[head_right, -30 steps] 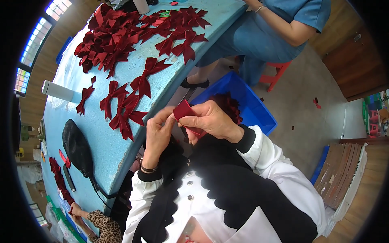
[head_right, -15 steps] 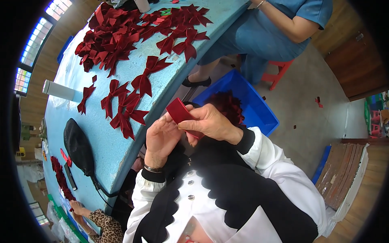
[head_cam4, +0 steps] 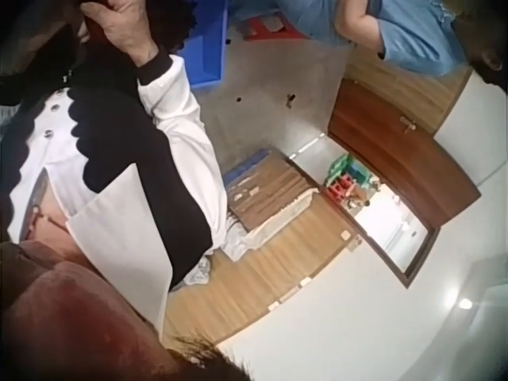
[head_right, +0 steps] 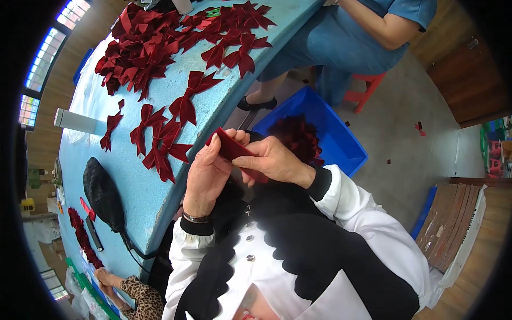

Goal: Assembling red fabric bows by folding and tying ribbon material at a communal work table.

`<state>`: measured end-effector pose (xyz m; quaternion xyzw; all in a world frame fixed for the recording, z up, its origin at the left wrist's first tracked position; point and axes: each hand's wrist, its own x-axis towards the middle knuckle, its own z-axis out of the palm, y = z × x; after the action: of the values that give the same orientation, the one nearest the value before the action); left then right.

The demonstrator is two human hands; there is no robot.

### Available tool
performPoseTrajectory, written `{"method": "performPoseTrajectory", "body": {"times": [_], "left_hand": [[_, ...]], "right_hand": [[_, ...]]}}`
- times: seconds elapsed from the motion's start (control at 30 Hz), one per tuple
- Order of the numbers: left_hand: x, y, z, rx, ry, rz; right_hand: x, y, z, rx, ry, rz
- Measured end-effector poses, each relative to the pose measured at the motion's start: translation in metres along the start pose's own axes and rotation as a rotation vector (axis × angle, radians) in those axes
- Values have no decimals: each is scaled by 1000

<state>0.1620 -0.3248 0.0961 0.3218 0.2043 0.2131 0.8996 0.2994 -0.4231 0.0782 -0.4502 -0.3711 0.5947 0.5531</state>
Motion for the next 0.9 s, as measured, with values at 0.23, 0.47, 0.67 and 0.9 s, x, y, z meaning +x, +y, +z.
{"method": "performPoseTrajectory", "body": {"times": [0.23, 0.47, 0.67, 0.9], "left_hand": [[-2, -1, 1, -11, 37, -22], [-7, 4, 4, 17, 53, -53], [-1, 10, 3, 31, 76, -47], [-7, 9, 5, 41, -44, -13]], "right_hand": [[-1, -1, 0, -19, -26, -6], [-4, 7, -1, -54, -48, -30], [1, 2, -3, -128, -12, -42], [-9, 4, -1, -145, 24, -30]]}}
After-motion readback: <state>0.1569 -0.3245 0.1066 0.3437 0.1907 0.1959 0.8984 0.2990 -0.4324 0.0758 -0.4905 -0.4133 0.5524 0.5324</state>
